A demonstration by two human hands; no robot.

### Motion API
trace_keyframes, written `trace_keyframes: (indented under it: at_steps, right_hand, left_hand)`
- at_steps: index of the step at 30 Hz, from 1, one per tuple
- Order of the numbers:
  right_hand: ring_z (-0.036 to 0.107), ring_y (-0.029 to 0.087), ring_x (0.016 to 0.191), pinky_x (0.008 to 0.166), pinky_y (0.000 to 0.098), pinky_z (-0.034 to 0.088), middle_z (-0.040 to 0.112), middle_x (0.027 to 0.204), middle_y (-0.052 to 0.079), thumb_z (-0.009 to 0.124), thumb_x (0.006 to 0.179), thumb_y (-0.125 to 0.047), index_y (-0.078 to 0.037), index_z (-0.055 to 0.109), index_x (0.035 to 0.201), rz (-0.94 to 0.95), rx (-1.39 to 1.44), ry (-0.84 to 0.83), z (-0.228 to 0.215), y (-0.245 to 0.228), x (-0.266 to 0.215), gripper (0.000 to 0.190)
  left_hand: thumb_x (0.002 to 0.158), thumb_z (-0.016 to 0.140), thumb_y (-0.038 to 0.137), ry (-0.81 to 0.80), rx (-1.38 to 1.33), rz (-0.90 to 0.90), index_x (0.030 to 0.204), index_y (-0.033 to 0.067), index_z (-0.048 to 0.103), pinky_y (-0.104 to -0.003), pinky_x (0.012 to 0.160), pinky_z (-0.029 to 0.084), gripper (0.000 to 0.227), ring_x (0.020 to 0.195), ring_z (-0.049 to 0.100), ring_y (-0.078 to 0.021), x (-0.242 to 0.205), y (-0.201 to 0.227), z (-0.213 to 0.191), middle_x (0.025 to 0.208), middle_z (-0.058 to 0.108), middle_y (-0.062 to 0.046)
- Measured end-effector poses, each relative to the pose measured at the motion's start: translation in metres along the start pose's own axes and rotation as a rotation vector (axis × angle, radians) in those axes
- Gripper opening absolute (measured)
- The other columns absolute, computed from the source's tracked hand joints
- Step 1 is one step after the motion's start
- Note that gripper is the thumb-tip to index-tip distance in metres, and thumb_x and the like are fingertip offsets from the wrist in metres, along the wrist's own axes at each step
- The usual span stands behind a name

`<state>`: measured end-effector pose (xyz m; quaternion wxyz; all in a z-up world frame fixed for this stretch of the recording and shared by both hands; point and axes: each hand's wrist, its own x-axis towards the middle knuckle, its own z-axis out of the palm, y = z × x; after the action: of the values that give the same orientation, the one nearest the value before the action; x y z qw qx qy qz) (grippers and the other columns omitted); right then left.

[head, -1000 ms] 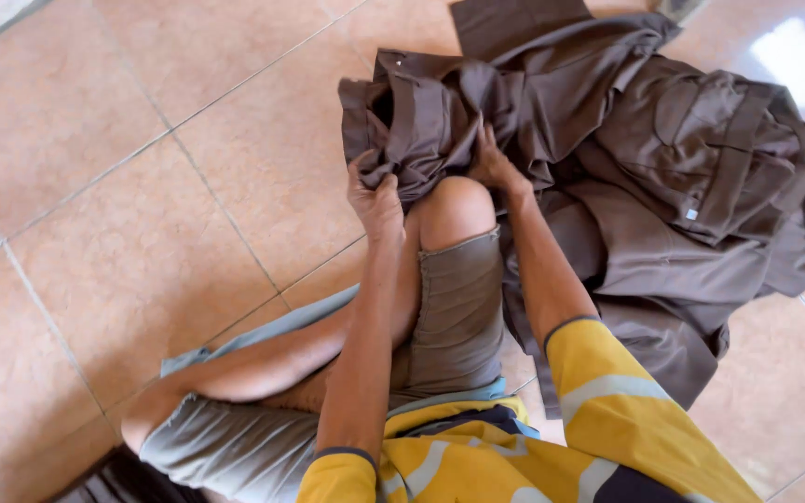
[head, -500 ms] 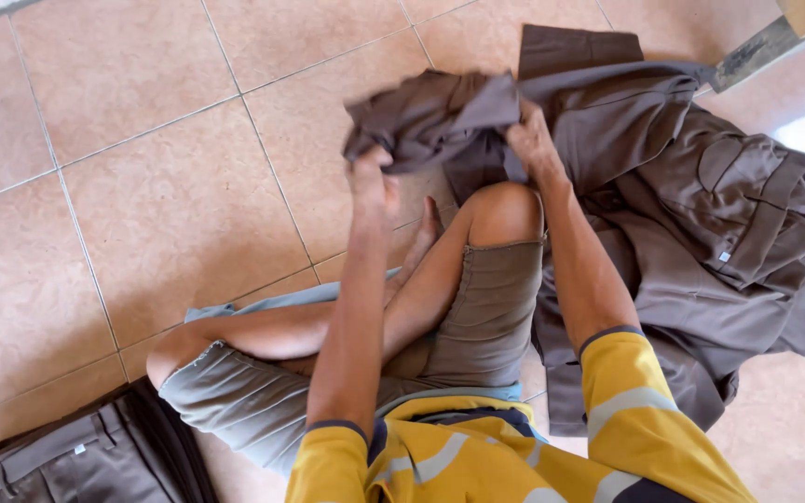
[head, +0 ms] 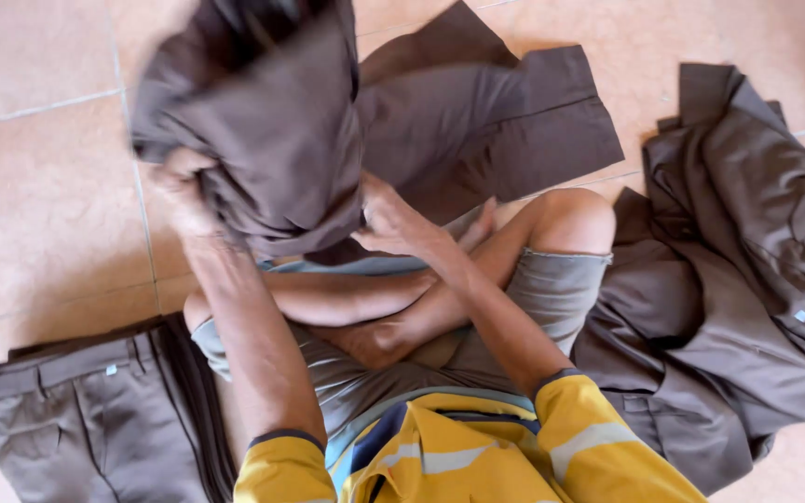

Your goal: Folding brown trousers and stacking them neatly on the floor.

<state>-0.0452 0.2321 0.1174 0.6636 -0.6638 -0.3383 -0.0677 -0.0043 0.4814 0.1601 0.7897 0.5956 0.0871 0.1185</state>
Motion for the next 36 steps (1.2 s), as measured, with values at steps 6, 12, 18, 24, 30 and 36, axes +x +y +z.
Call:
trace_keyframes:
  at_steps: [6,12,18,24,30,36]
  right_hand:
    - [0.072,0.044,0.104,0.092,0.0552,0.056,0.079,0.102,0.020,0.067,0.089,-0.019,-0.005,0.077,0.104,0.899,-0.759,-0.732,-0.046,0.071,-0.041,0.023]
    - [0.027,0.052,0.151,0.111,0.0770,0.031,0.020,0.168,0.026,0.043,0.087,-0.095,-0.012,0.009,0.166,1.362,-0.849,-0.024,-0.120,0.168,-0.071,0.120]
    - [0.032,0.052,0.146,0.106,0.0733,0.039,0.036,0.161,0.025,0.036,0.106,-0.066,-0.013,0.050,0.154,0.989,-1.122,-0.300,-0.009,0.180,-0.066,0.073]
    - [0.033,0.051,0.149,0.122,0.0616,0.029,0.039,0.157,0.035,0.048,0.098,-0.069,0.002,0.040,0.155,1.116,0.002,0.248,0.090,0.061,-0.013,0.091]
    - [0.063,0.014,0.121,0.102,0.0304,0.053,0.067,0.134,0.007,0.066,0.097,-0.029,-0.007,0.056,0.144,0.590,0.809,0.475,0.095,0.096,-0.010,0.053]
    - [0.070,0.016,0.092,0.084,0.0290,0.057,0.075,0.102,0.008,0.071,0.091,-0.026,-0.003,0.069,0.108,0.253,0.897,0.238,0.055,0.051,0.057,0.029]
  left_hand:
    - [0.061,0.067,0.019,0.274,0.624,-0.331,0.096,0.0107,0.063,-0.050,0.080,0.051,0.037,0.090,0.068,-0.0289,-0.011,-0.261,-0.071,0.088,0.067,-0.009]
    - [0.080,0.078,0.055,0.136,0.758,-0.300,0.149,0.0115,0.047,-0.056,0.102,0.051,0.087,0.117,0.066,-0.0467,-0.076,-0.252,-0.033,0.124,0.068,-0.030]
    - [0.070,0.081,0.019,-0.010,1.150,-0.131,0.151,-0.0026,0.034,-0.057,0.116,0.039,0.096,0.126,0.053,-0.0552,-0.074,-0.270,-0.013,0.158,0.035,-0.030]
    - [0.065,0.082,0.031,0.223,0.605,-0.348,0.098,0.0402,0.072,-0.039,0.080,0.058,0.036,0.091,0.076,-0.0265,-0.002,-0.351,-0.044,0.088,0.077,0.004]
    - [0.059,0.063,0.007,-0.006,0.143,0.089,0.087,0.0143,0.070,-0.027,0.056,0.045,0.030,0.068,0.048,-0.0086,-0.014,-0.073,0.007,0.075,0.061,0.005]
    - [0.072,0.056,-0.005,-0.091,0.130,0.547,0.083,0.0137,0.048,-0.026,0.061,0.030,0.023,0.069,0.037,-0.0081,-0.054,0.072,0.055,0.073,0.046,0.004]
